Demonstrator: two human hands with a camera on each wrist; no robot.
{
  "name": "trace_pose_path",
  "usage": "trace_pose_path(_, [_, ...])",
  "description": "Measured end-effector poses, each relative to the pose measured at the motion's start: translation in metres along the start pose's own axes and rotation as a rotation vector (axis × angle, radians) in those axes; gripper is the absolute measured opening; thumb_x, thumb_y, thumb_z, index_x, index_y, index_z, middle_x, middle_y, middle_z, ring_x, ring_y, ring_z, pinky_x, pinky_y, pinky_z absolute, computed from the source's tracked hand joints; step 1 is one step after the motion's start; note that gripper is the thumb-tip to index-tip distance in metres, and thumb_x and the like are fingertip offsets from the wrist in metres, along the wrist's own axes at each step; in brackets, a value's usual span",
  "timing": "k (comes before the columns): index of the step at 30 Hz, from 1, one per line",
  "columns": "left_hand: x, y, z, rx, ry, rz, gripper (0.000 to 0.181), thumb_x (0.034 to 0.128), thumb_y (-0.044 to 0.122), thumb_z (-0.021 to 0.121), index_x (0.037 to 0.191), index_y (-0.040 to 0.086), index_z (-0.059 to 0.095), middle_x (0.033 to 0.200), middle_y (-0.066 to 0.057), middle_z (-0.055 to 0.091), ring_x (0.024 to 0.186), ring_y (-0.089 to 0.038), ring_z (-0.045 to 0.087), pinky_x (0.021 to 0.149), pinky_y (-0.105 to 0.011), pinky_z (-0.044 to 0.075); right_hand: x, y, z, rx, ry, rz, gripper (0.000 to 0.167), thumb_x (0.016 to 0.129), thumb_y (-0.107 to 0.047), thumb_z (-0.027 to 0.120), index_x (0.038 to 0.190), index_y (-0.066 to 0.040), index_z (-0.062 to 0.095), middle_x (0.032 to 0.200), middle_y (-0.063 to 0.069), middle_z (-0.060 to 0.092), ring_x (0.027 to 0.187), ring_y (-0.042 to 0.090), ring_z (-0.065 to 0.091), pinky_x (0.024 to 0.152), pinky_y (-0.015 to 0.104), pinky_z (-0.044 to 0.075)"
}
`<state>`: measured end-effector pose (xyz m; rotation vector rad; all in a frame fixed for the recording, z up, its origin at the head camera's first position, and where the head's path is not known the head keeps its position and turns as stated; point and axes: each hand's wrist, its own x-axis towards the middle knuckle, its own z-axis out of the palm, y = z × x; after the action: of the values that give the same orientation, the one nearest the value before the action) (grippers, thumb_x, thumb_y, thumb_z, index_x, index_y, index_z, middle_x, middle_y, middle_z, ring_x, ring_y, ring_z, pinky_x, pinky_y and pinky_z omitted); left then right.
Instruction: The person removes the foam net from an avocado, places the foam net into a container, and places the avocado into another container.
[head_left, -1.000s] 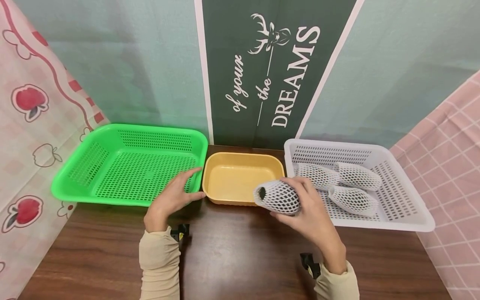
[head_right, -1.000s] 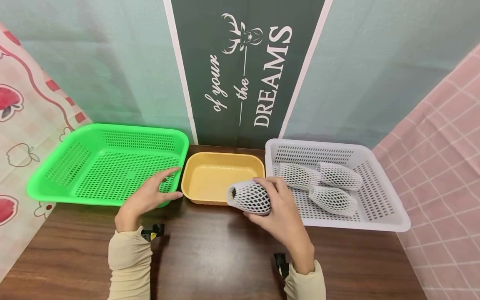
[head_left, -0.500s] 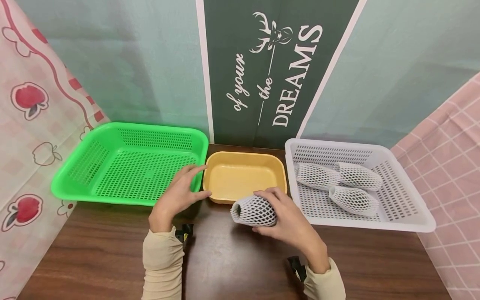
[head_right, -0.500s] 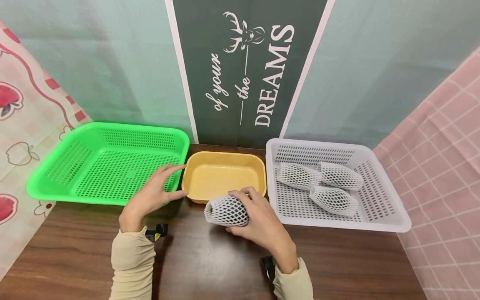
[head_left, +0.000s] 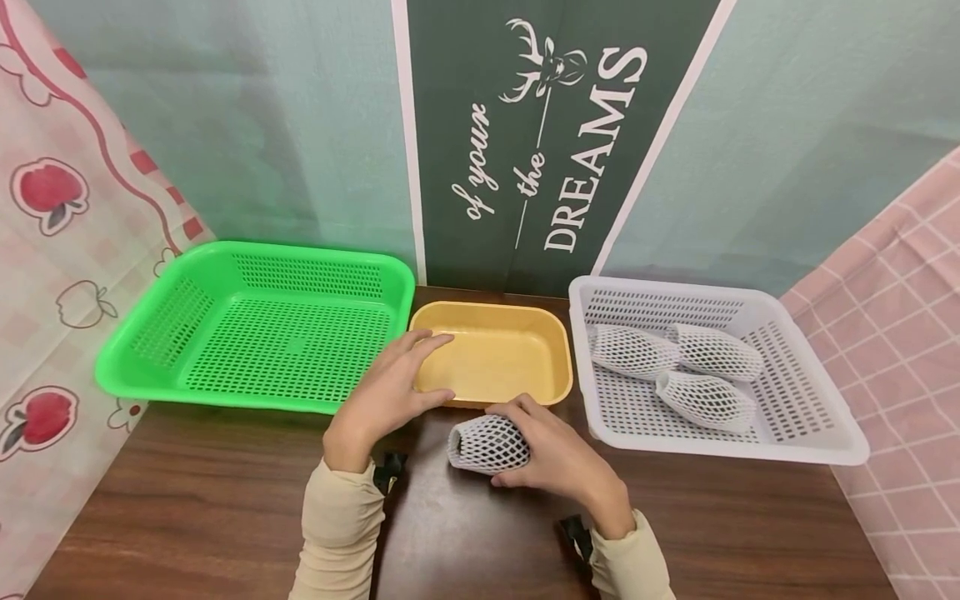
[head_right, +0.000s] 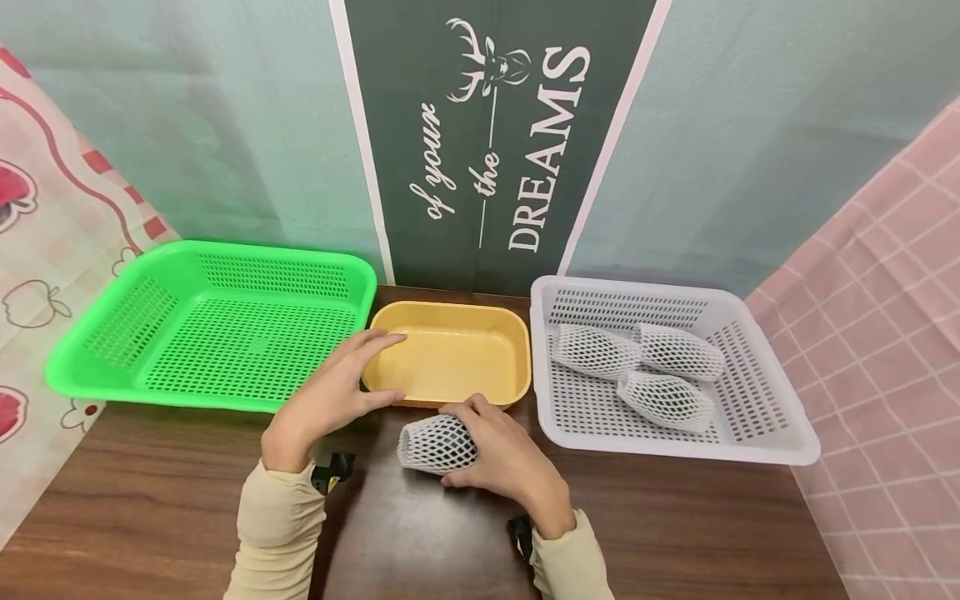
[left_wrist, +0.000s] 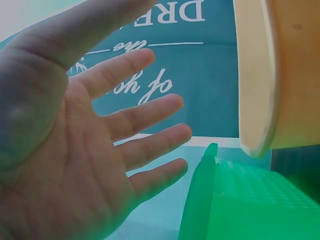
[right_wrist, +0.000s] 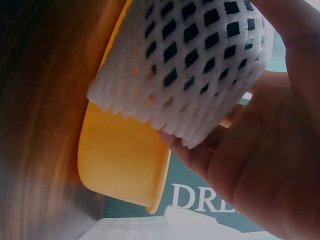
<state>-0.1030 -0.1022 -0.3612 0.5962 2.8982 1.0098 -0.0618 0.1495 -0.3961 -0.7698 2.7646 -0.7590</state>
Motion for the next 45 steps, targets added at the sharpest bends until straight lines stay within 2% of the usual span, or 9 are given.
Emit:
trace_pose_path(6, [0.000,0.004,0.001,0.001,-0.008,0.003,0.071,0.0828,0.031,0.080,0.146,0.016,0.049,0.147,-0.018,0.048,0.137,-0.038,0.045,0.113,-0.056,0.036,-0.001,0.001,0.004,0.022,-0.068,0.048,0.075,0.067,-0.036,0.091,0.131,-0.018,0.057,0.114,-0.002,0.054,0.099,0.016,0.058,0.088,0.040,0.050])
trace_pose_path(10, [0.001,0.007,0.004,-0.006,-0.006,0.038,0.069,0.0832,0.030,0.080,0.144,0.016,0.051,0.141,-0.011,0.054,0.131,-0.033,0.052,0.110,-0.051,0.041,-0.001,0.001,0.006,0.042,-0.103,0.092,0.075,0.066,-0.034,0.091,0.131,-0.018,0.057,0.118,0.003,0.056,0.103,0.022,0.059,0.091,0.046,0.050])
trace_pose_path(15, [0.001,0.010,0.008,-0.004,-0.014,0.069,0.066,0.0833,0.028,0.080,0.142,0.015,0.053,0.138,-0.008,0.058,0.128,-0.028,0.056,0.107,-0.046,0.045,0.000,0.002,0.008,0.025,-0.125,0.121,0.075,0.066,-0.033,0.091,0.131,-0.015,0.057,0.115,0.004,0.056,0.099,0.022,0.060,0.087,0.046,0.051])
trace_pose_path(20, [-0.001,0.011,0.012,-0.021,-0.055,0.050,0.066,0.0843,0.028,0.079,0.143,0.015,0.052,0.139,-0.009,0.058,0.130,-0.028,0.055,0.108,-0.047,0.044,0.001,0.004,0.010,0.027,-0.145,0.137,0.076,0.066,-0.033,0.092,0.131,-0.015,0.057,0.114,0.003,0.055,0.100,0.021,0.059,0.086,0.047,0.051])
trace_pose_path(29, [-0.014,0.010,0.020,-0.053,-0.088,0.081,0.058,0.0846,0.028,0.079,0.137,0.014,0.058,0.134,-0.004,0.062,0.127,-0.024,0.058,0.107,-0.044,0.046,0.003,0.007,0.013,0.067,-0.169,0.154,0.080,0.064,-0.035,0.093,0.132,-0.016,0.056,0.120,0.003,0.056,0.107,0.023,0.058,0.091,0.048,0.050])
trace_pose_path(33, [-0.020,0.010,0.026,-0.055,-0.075,0.132,0.052,0.0844,0.027,0.079,0.131,0.014,0.061,0.128,-0.001,0.066,0.118,-0.020,0.062,0.102,-0.041,0.049,0.001,0.008,0.011,0.076,-0.173,0.153,0.079,0.063,-0.033,0.093,0.130,-0.017,0.056,0.116,0.002,0.056,0.104,0.021,0.058,0.090,0.047,0.050])
trace_pose_path(37, [-0.025,0.011,0.030,-0.081,-0.072,0.180,0.042,0.0850,0.023,0.079,0.123,0.013,0.065,0.118,-0.001,0.068,0.105,-0.018,0.064,0.092,-0.036,0.053,0.000,0.009,0.008,0.104,-0.176,0.156,0.081,0.061,-0.030,0.094,0.131,-0.016,0.056,0.120,0.003,0.056,0.109,0.023,0.058,0.095,0.048,0.049])
trace_pose_path(41, [-0.029,0.012,0.034,-0.136,-0.110,0.193,0.035,0.0862,0.019,0.077,0.119,0.011,0.066,0.111,-0.004,0.070,0.097,-0.021,0.067,0.086,-0.034,0.055,0.000,0.011,0.006,0.126,-0.183,0.153,0.085,0.060,-0.028,0.095,0.133,-0.013,0.054,0.125,0.005,0.057,0.113,0.023,0.057,0.098,0.048,0.047])
trace_pose_path(45, [-0.029,0.013,0.037,-0.143,-0.160,0.178,0.032,0.0866,0.019,0.076,0.116,0.011,0.066,0.108,-0.004,0.072,0.092,-0.019,0.069,0.082,-0.034,0.057,-0.001,0.014,0.003,0.130,-0.174,0.140,0.085,0.060,-0.026,0.095,0.132,-0.010,0.054,0.126,0.006,0.060,0.114,0.022,0.057,0.100,0.047,0.047])
